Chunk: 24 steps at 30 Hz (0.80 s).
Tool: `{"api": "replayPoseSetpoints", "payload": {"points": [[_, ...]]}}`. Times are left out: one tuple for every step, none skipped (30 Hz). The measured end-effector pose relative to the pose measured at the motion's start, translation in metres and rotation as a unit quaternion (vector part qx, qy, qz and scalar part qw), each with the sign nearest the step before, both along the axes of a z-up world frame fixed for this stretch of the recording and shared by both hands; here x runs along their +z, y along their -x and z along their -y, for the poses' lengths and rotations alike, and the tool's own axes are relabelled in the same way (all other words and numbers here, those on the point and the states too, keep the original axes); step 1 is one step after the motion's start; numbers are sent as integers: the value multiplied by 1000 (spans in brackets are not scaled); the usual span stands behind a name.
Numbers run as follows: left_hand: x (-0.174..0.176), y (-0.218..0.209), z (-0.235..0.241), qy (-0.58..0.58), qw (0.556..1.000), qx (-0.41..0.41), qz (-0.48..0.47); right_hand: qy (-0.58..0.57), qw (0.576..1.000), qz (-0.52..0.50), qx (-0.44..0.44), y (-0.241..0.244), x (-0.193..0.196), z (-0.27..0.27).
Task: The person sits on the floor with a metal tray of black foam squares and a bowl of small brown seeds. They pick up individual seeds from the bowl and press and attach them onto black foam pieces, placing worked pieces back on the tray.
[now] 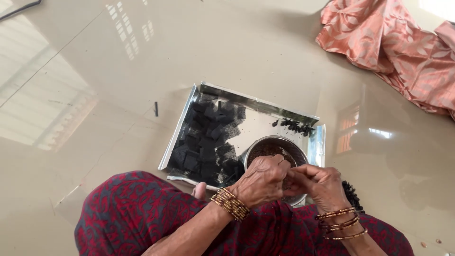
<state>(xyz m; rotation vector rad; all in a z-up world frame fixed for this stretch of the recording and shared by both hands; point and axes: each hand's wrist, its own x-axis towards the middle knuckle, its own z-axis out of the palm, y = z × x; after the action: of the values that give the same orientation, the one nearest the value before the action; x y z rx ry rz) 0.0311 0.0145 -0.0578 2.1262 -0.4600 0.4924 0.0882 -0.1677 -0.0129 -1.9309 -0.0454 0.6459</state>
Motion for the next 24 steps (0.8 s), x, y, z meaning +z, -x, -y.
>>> {"api": "replayPoseSetpoints", "payload": {"points": [[-3, -1, 1, 2, 1000, 3, -1, 2, 1000, -1, 3, -1, 1, -2], [-7, -2, 3, -1, 1000, 9, -6, 23, 999, 36, 9, -3, 2, -2], [-10, -5, 4, -5, 1000, 14, -11, 43, 996, 73, 14, -5, 4, -3], [-9, -7, 3, -3, 1000, 16, -13, 44, 996, 71, 16, -13, 4, -5], [-7, -9, 2, -2, 999, 35, 3, 132, 958, 212, 138, -22, 4, -7], [-7, -11, -1, -2, 998, 54, 17, 212, 879, 343, 253, -30, 3, -10], [-21, -22, -1, -2, 998, 56, 15, 210, 880, 342, 256, -44, -3, -16], [-36, -33, 0, -9, 997, 78, 16, 174, 940, 230, 179, -58, -9, -22], [-51, -44, 1, -15, 995, 100, 17, 136, 979, 114, 98, -72, -15, -27], [-58, -55, -3, -15, 995, 101, 16, 136, 979, 112, 100, -92, -26, -30], [-66, -66, -7, -53, 991, 119, 3, 150, 968, 139, 146, -112, -36, -33], [-73, -77, -10, -90, 986, 137, -11, 164, 954, 164, 192, -133, -47, -35], [-71, -82, -22, -90, 986, 138, -13, 164, 953, 163, 193, -157, -61, -37], [-69, -87, -33, -111, 974, 176, -89, 194, 938, 181, 226, -181, -76, -37], [-68, -92, -42, -132, 954, 214, -165, 222, 919, 198, 258, -204, -90, -37], [-76, -92, -52, -133, 954, 212, -167, 222, 920, 196, 257, -218, -103, -39], [-84, -92, -61, -126, 941, 234, -208, 255, 902, 229, 265, -232, -116, -40], [-92, -91, -72, -120, 926, 256, -250, 285, 881, 261, 273, -246, -130, -44], [-91, -89, -74, -123, 925, 255, -251, 283, 883, 259, 272, -252, -144, -45], [-91, -87, -78, -96, 919, 276, -265, 262, 885, 279, 267, -258, -159, -49], [-90, -85, -82, -68, 911, 297, -279, 241, 886, 299, 261, -264, -174, -54], [-93, -85, -81, -72, 909, 298, -281, 237, 887, 297, 262, -272, -195, -52], [-95, -86, -80, -93, 901, 303, -297, 276, 861, 324, 277, -279, -217, -50], [-97, -87, -77, -112, 893, 305, -312, 316, 832, 350, 291, -286, -238, -44]]}}
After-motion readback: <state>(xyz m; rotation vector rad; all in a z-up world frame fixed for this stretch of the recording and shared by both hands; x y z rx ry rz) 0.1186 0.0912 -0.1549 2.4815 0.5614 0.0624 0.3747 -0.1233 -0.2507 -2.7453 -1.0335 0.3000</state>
